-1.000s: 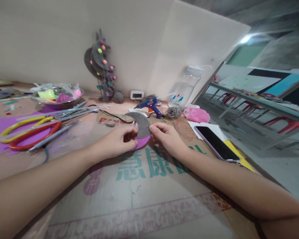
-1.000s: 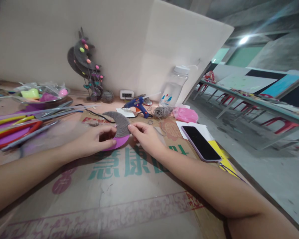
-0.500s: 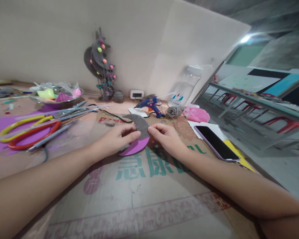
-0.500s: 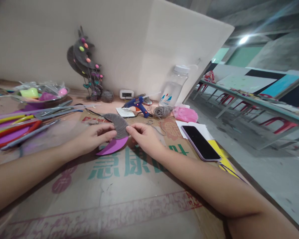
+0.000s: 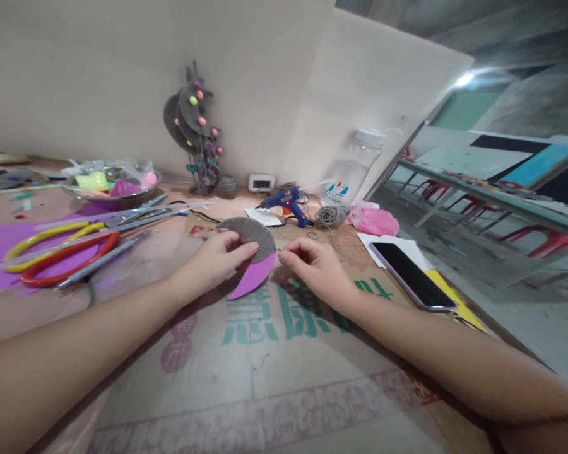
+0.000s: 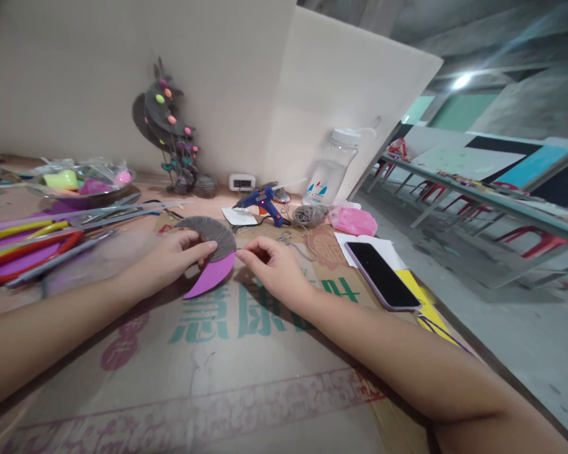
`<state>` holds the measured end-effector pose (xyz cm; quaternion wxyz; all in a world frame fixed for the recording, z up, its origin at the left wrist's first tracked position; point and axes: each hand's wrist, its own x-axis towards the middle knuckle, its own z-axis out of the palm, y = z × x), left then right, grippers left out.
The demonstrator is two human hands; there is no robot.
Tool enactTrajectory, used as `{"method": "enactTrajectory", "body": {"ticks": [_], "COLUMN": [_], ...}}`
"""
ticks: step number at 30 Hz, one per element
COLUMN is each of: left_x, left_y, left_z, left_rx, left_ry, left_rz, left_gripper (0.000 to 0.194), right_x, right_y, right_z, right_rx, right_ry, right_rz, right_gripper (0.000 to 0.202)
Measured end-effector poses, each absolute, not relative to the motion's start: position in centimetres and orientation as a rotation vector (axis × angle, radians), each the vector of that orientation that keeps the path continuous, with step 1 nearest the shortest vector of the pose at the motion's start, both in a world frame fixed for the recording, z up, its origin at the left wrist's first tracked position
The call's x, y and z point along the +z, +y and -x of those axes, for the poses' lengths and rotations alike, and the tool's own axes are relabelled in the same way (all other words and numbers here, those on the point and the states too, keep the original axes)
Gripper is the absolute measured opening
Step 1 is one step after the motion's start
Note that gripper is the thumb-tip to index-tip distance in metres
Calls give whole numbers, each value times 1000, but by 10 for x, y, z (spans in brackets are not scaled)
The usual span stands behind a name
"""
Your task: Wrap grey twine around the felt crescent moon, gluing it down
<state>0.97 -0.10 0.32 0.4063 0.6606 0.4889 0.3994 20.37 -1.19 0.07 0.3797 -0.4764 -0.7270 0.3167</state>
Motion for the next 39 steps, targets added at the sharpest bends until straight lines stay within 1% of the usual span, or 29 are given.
{"method": "enactTrajectory", "body": {"ticks": [6, 13, 26, 30, 35, 39], "left_x": [4, 2, -2, -3, -5, -5], "left_y": [-1, -2, -2, 0, 2, 1], "left_z": [-11, -11, -9, -9, -9, -8], "left_rx": [967, 902, 857, 912, 950, 943], "left_ry": [1281, 1244, 1144, 1155, 1178, 1187], "left_rz": [-1701, -1715, -1671, -1678, -1623, -1639], "left_gripper": [30, 26, 25, 27, 31, 32], "right_x": [3, 5, 4, 0, 1, 0], "right_y": [-13, -12, -11, -9, -9, -8], "right_z": [-200, -200, -201, -203, -205, -205], "right_rx": [702, 978, 1106, 1080, 910, 897], "right_ry": [-2052, -1931, -1871, -1897, -2001, -1946], "right_rz": [1268, 1300, 1234, 1191, 1212, 1250], "right_gripper": [17, 23, 27, 32, 43, 38]}}
